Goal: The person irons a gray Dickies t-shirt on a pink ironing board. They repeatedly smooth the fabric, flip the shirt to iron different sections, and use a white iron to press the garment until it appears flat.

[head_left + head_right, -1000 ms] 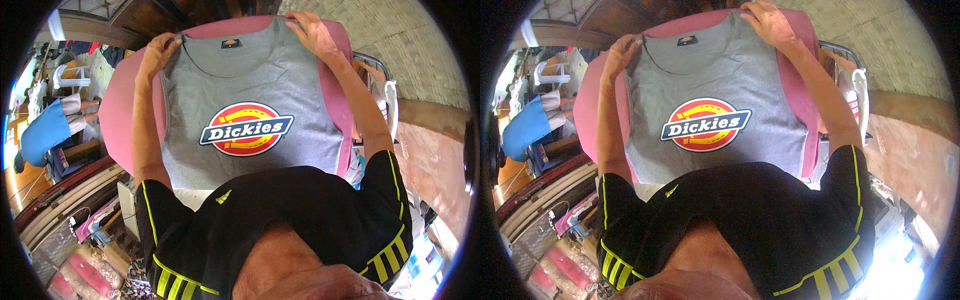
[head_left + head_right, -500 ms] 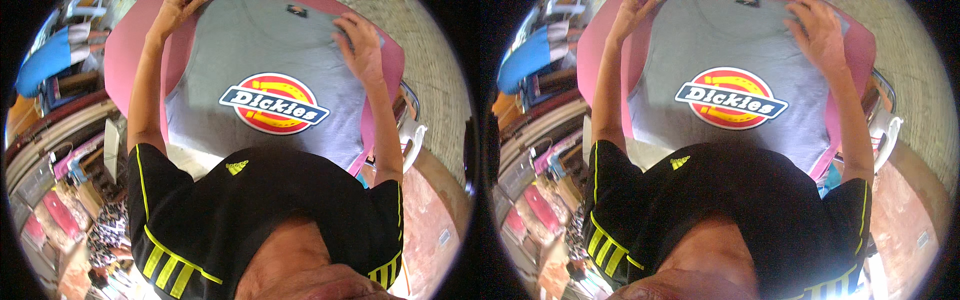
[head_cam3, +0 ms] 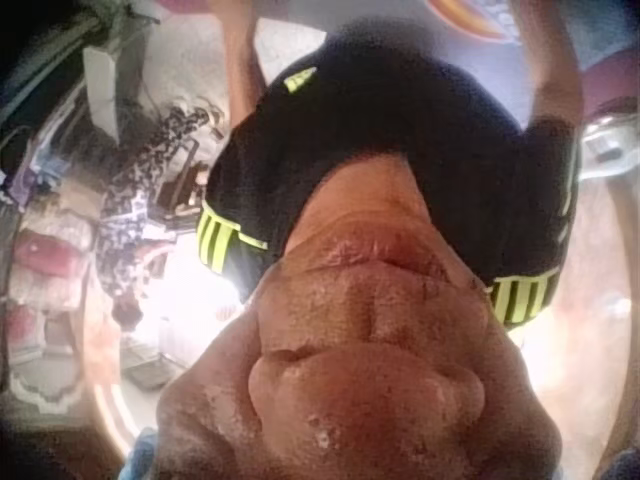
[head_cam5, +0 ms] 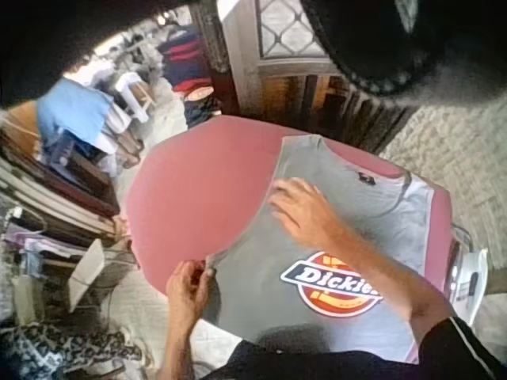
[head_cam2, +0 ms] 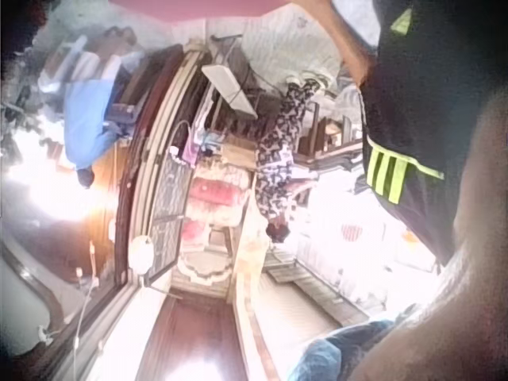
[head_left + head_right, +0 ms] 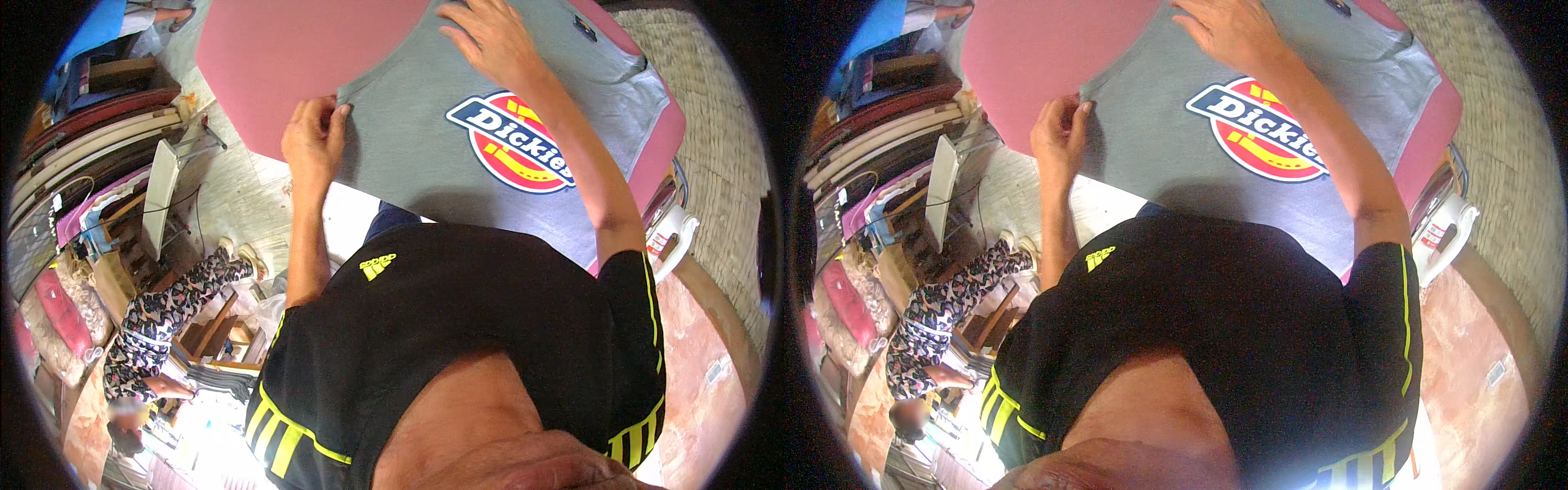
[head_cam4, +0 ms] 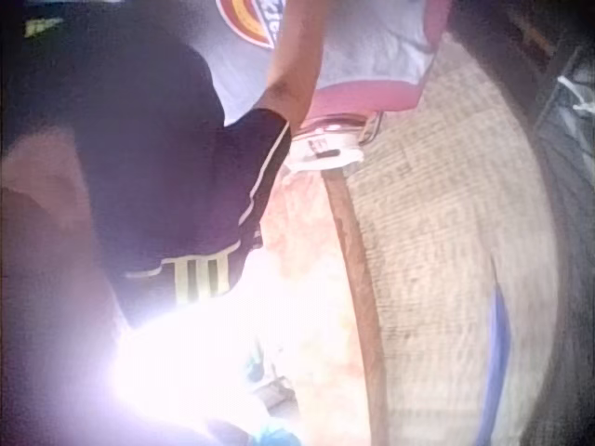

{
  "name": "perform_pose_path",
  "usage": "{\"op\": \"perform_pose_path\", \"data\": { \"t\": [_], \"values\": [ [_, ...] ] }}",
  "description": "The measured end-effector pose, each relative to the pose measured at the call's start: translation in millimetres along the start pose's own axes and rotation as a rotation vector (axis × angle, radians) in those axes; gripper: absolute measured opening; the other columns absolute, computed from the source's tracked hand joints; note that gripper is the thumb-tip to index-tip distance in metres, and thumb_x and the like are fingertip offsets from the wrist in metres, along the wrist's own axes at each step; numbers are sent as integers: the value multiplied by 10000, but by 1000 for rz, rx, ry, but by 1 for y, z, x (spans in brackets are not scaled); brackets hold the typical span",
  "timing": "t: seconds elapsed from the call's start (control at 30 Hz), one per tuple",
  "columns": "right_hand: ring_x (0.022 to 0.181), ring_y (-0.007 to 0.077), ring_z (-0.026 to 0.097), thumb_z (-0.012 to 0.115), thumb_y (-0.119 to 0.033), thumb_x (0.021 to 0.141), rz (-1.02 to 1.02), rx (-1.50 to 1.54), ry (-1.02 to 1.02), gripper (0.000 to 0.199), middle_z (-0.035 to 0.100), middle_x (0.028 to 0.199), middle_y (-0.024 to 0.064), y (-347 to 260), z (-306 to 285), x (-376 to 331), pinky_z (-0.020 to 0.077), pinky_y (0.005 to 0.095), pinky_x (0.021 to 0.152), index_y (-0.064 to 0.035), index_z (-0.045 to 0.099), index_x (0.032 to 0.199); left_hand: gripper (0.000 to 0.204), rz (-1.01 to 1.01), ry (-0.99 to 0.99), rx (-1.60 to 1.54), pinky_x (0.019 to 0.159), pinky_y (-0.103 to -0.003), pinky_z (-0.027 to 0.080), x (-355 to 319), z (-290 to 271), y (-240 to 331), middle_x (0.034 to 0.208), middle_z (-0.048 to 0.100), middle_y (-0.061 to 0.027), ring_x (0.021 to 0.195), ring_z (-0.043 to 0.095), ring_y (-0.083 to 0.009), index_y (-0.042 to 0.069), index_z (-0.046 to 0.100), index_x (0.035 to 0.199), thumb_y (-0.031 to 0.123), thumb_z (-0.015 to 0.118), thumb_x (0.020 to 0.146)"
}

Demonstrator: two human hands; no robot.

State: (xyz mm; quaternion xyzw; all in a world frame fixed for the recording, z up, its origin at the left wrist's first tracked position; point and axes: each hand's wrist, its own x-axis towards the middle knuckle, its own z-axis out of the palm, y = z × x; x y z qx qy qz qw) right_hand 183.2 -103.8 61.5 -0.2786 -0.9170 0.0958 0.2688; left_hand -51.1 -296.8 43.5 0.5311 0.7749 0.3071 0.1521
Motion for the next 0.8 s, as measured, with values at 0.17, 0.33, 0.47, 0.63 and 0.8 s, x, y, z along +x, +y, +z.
{"op": "perform_pose_path", "data": {
  "t": [0.17, 0.33, 0.47, 0.63, 0.8],
  "values": [
    [1241, 363, 453, 655, -223, 859, 54, -152, -1, 428, 483, 1365, 147, -4, 35, 14, 400, 512, 993, -82, 568, 1254, 188, 49, 147, -72, 640, -376, 486, -3, 3, -9, 784, 643, -102, 682, 622, -261, 32, 686, 907, 218, 706, 882],
    [1194, 296, 513, 691, -244, 860, -61, 63, -78, 288, 573, 1248, 84, -77, 47, 22, 403, 466, 993, -138, 652, 1124, 227, 128, 30, 38, 692, -403, 442, -29, -27, -28, 810, 595, -86, 762, 558, -279, 56, 680, 857, 266, 759, 828],
    [1146, 244, 536, 718, -297, 837, -118, 155, -128, 201, 614, 1136, 16, -103, 89, 20, 396, 464, 942, -165, 703, 989, 255, 201, -17, 115, 725, -414, 407, -43, -29, -42, 837, 557, -75, 806, 512, -287, 75, 668, 822, 284, 804, 768],
    [1099, 231, 540, 735, -320, 811, -74, 121, -68, 194, 608, 1094, -7, -99, 100, 21, 403, 443, 904, -176, 700, 937, 252, 306, 0, 19, 778, -423, 405, -37, -30, -32, 913, 596, -95, 859, 532, -305, 67, 631, 907, 197, 799, 770],
    [1086, 228, 550, 720, -274, 840, 20, 335, -5, 179, 617, 1090, 30, -106, 76, 8, 420, 430, 917, -158, 699, 975, 165, 213, -697, -341, 585, -330, 483, -61, -54, -29, 763, 659, -94, 638, 620, -226, 34, 634, 838, 82, 786, 794]
  ]
}}
